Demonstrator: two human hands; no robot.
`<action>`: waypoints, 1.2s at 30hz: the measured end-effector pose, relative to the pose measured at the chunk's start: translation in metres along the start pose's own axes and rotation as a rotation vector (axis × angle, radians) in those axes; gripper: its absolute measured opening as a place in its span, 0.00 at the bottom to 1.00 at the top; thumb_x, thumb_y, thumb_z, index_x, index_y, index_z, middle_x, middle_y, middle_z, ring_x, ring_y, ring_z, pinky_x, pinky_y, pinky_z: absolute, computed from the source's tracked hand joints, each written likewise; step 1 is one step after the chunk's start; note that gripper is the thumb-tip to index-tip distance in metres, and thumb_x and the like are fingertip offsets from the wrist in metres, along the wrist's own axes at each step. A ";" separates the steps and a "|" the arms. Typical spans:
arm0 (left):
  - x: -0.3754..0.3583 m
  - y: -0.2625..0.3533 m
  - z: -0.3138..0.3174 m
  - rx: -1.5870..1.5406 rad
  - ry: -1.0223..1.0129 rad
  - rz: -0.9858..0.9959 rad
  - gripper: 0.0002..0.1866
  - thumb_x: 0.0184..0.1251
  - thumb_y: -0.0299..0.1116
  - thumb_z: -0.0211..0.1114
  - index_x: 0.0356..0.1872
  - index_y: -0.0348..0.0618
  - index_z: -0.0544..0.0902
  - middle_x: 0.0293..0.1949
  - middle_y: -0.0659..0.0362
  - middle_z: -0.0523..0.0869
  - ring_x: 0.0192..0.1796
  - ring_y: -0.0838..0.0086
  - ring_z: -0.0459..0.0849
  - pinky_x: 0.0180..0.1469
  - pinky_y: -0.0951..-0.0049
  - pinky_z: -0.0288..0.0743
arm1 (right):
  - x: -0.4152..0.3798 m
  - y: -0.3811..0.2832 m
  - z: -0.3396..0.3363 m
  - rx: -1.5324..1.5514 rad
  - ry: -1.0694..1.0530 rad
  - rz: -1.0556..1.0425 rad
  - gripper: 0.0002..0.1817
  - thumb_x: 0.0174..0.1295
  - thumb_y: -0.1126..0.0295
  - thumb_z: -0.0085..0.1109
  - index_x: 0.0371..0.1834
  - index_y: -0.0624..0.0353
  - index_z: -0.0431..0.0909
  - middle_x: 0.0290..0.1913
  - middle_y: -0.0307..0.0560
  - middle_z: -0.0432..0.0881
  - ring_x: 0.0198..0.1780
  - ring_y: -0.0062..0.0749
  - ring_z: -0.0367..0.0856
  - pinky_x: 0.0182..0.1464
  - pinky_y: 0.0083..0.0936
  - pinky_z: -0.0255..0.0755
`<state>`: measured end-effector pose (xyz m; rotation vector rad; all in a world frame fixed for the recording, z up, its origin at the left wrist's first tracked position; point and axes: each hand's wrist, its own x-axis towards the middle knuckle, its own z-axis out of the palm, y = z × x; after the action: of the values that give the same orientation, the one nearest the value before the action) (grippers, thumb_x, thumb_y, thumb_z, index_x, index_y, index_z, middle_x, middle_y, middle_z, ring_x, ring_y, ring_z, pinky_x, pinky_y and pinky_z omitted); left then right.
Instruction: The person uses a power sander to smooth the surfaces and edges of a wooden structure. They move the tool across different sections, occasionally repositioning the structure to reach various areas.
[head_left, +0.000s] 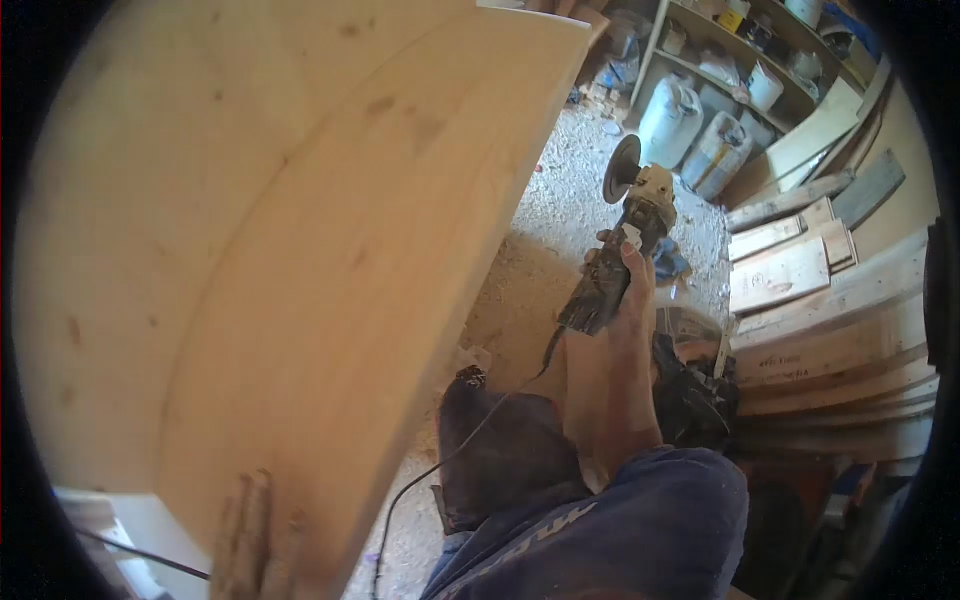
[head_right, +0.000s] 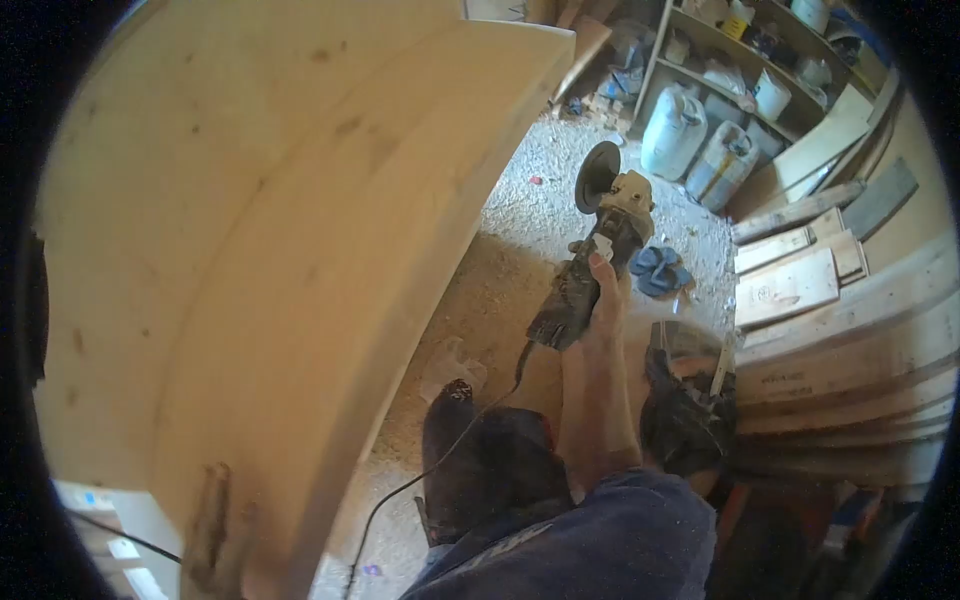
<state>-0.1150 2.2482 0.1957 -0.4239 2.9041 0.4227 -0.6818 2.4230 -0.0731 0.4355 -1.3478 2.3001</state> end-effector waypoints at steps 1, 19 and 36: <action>-0.003 -0.010 -0.008 0.002 -0.030 0.016 0.53 0.64 0.49 0.79 0.87 0.50 0.60 0.88 0.46 0.56 0.86 0.39 0.60 0.85 0.47 0.59 | -0.052 -0.025 -0.018 0.043 -0.038 0.200 0.24 0.71 0.60 0.62 0.63 0.64 0.75 0.49 0.55 0.88 0.44 0.45 0.90 0.48 0.41 0.85; 0.055 -0.114 -0.051 -0.939 0.503 0.102 0.26 0.76 0.45 0.71 0.63 0.33 0.84 0.57 0.46 0.92 0.61 0.57 0.91 0.66 0.58 0.81 | -0.048 -0.208 0.113 0.226 0.185 1.119 0.18 0.70 0.59 0.63 0.52 0.63 0.79 0.40 0.55 0.86 0.40 0.45 0.90 0.43 0.41 0.88; 0.357 -0.037 -0.268 -0.158 0.856 0.038 0.22 0.76 0.30 0.72 0.67 0.37 0.82 0.65 0.48 0.88 0.70 0.55 0.85 0.70 0.54 0.81 | 0.075 -0.091 0.104 0.273 0.107 1.520 0.19 0.75 0.53 0.63 0.40 0.60 0.81 0.29 0.45 0.82 0.27 0.35 0.83 0.31 0.33 0.79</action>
<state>-0.4765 2.0428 0.3633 -0.7193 3.7162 0.5937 -0.6936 2.3869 0.0789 -1.0265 -1.5006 3.5478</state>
